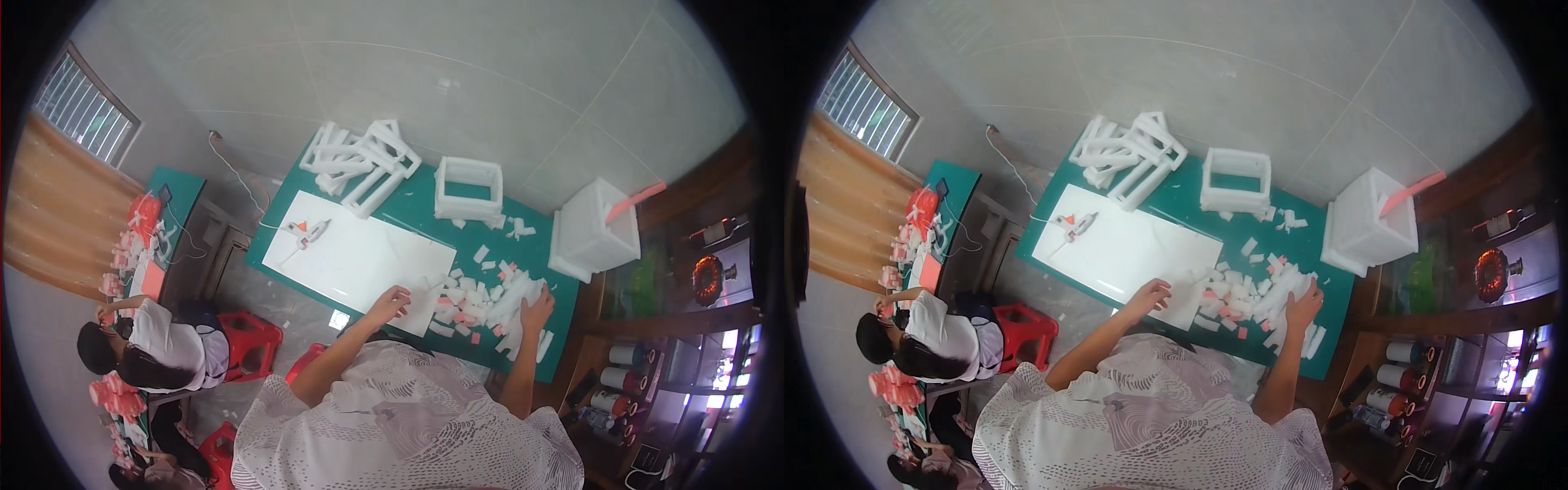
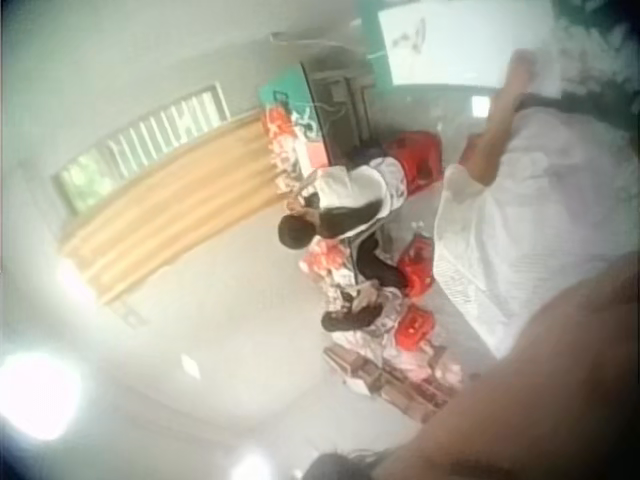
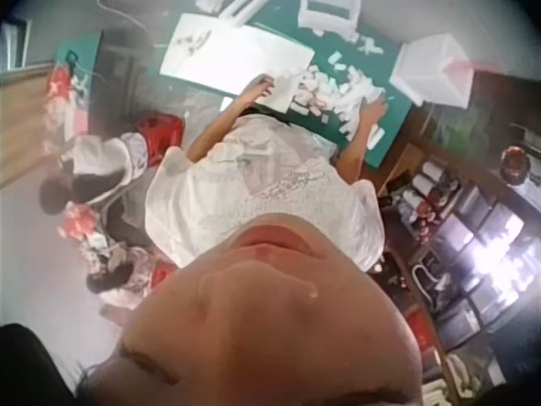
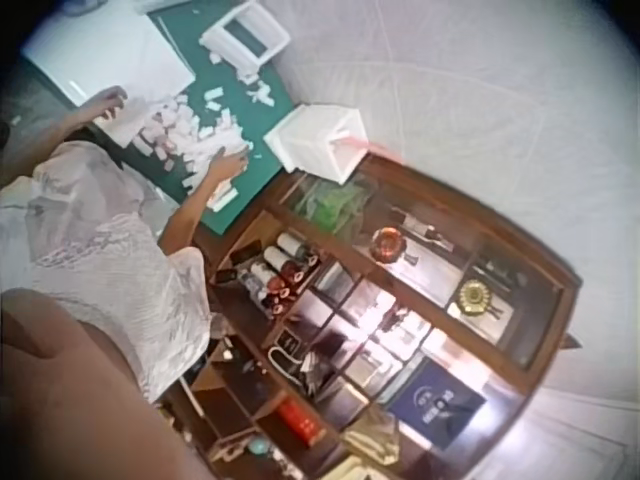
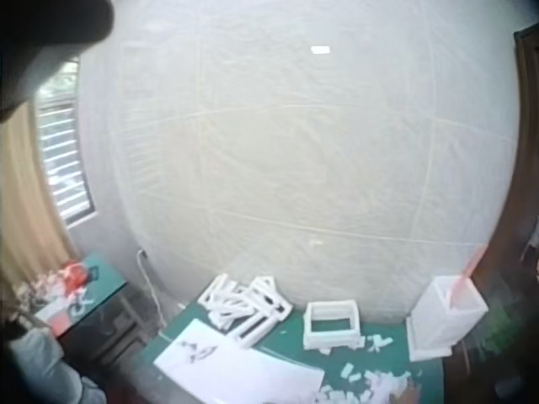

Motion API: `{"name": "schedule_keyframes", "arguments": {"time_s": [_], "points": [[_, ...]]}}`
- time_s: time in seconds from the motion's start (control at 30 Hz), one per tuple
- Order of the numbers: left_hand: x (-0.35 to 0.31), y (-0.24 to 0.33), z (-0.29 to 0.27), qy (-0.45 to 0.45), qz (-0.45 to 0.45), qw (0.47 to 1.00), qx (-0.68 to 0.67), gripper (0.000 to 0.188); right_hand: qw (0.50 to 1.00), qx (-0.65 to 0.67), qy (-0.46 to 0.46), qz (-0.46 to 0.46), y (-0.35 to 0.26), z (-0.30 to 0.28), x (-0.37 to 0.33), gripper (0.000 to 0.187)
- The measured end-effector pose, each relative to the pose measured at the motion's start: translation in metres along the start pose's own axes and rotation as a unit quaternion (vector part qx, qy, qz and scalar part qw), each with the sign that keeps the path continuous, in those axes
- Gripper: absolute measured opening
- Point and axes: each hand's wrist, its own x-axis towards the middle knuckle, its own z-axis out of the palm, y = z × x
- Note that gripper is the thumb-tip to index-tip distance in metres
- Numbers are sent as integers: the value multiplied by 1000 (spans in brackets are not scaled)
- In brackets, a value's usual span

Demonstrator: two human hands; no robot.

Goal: Assembling and gluing white foam strips into frames or structures using a hot glue gun.

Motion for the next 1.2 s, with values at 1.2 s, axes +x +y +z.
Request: {"name": "schedule_keyframes", "arguments": {"time_s": [1.2], "points": [[157, 187, -328, 210, 342, 567, 719, 27, 985, 138, -98, -37, -299, 52, -186, 49]]}}
